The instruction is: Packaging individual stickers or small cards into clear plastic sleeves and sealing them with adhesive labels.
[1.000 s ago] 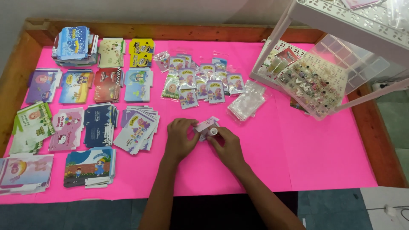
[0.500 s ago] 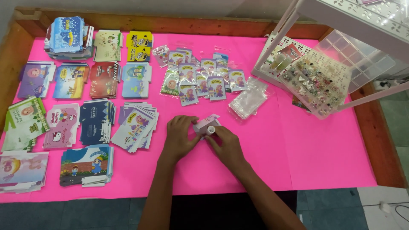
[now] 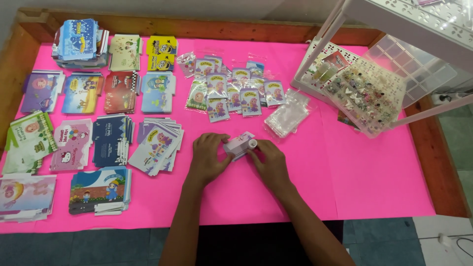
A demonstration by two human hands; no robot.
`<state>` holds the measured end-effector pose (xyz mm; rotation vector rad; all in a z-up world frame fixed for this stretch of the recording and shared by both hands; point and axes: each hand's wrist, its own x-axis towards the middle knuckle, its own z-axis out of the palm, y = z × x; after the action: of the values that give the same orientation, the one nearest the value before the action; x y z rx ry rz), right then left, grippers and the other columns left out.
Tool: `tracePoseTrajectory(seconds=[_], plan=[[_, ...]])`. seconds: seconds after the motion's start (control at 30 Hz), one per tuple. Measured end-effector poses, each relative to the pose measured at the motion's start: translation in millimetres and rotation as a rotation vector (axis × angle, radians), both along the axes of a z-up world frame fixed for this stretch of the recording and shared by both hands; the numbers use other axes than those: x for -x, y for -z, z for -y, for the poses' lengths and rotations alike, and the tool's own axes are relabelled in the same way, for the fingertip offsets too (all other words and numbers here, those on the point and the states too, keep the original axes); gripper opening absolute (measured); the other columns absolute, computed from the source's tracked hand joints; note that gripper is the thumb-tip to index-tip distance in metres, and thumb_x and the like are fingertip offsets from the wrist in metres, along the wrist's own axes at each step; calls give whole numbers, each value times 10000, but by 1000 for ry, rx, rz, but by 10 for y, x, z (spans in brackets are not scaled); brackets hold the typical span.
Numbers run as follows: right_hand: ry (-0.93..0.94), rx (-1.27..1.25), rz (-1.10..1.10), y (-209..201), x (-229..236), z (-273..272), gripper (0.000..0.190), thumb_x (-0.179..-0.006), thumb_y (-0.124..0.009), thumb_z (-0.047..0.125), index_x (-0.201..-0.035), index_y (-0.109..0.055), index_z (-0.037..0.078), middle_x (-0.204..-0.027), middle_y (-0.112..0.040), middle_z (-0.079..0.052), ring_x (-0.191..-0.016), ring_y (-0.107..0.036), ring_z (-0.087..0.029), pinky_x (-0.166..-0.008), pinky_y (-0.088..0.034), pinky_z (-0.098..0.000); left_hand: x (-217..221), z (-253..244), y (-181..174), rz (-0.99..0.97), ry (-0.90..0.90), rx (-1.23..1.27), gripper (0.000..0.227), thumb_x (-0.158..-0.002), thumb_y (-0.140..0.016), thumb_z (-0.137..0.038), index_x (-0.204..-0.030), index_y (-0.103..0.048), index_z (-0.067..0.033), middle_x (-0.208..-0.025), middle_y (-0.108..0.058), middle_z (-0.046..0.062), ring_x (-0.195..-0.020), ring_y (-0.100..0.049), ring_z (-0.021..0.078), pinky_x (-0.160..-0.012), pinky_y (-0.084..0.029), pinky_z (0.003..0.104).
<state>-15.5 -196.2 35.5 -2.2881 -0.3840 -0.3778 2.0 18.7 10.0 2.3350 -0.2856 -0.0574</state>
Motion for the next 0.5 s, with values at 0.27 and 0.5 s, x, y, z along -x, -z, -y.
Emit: tracePoseTrajectory(seconds=[0.27,0.5], plan=[[-89,-88,-76,-4,60,-216,226,-888,-808,199,-1059,-730,74,-953,-738,-89,-916,-743,-294,-808,-612,-404,12,26,-115,-12,-7,-54,338,-952,-628,-332,-1274,-648,-232,-1130,-654,-27,-1274,-525,220,-1165,-307,551],[87,-78,-67,29,-79,92,223,-894,-821,213,-1024,-726,58,-912,-737,-108,-894,-748,-295,-814,-607,-396,-27,51,55,72,-92,-95,302,-1055,-500,-361,-1171,-691,-158,-1085,-673,21,-1178,-604,226,-1111,-370,505]])
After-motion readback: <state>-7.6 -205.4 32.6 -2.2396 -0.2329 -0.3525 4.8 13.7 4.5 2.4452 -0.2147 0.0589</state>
